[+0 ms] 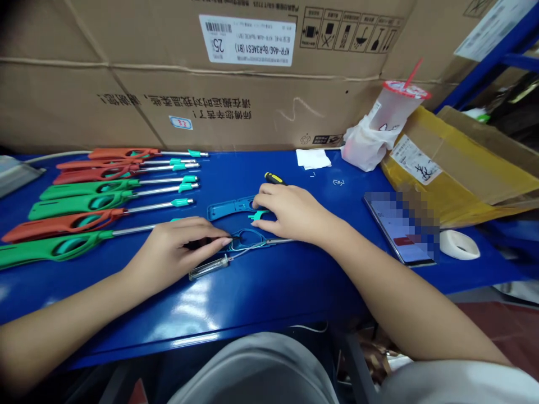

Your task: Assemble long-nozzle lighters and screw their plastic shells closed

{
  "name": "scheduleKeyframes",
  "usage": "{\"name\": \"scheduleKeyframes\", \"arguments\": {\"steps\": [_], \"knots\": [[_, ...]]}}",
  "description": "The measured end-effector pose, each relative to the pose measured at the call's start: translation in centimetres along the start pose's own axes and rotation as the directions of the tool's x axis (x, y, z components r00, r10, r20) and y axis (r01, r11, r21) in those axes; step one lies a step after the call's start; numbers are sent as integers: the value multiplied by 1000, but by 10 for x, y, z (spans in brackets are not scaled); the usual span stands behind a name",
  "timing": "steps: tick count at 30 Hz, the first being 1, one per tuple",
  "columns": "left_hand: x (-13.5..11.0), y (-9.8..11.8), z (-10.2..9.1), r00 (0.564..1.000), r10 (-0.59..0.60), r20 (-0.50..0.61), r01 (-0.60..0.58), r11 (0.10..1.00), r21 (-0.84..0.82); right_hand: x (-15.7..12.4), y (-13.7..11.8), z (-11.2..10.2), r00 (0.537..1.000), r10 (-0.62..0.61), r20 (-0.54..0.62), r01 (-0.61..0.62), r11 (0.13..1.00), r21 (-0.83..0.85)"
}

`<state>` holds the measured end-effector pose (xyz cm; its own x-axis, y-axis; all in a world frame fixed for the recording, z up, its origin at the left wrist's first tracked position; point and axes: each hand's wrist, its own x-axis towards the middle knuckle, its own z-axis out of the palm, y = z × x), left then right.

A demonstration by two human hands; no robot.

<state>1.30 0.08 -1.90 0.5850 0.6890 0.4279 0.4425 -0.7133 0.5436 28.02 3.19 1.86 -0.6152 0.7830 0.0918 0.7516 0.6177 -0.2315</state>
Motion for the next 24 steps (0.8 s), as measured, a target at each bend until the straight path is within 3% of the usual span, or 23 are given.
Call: {"name": "scheduleKeyframes", "arguments": {"steps": [3, 8, 15, 18, 21, 24], "knots": [[-1, -1, -1, 1000, 0, 10, 0, 1000, -7, -7, 7, 3, 999, -6, -50, 7, 999, 33], [0, -3, -2, 999, 27, 26, -27, 1000, -6, -7, 12, 7, 1000, 11, 17, -12, 997, 74], [-1, 0, -3, 999, 30, 30, -31, 999, 17, -6, 13, 10, 1000, 17, -1, -17, 996, 91], [-2, 1, -3, 999, 33, 36, -34, 999, 24, -7, 13, 10, 998, 18, -55, -6, 978, 211], [-1, 2, -3, 999, 26, 27, -27, 1000, 17, -6, 5, 8, 994, 77, -76, -35, 894, 446], [1, 4, -4, 999, 32, -3, -32, 999, 4, -5, -6, 5, 966, 246, 85, -234, 682, 693]]}}
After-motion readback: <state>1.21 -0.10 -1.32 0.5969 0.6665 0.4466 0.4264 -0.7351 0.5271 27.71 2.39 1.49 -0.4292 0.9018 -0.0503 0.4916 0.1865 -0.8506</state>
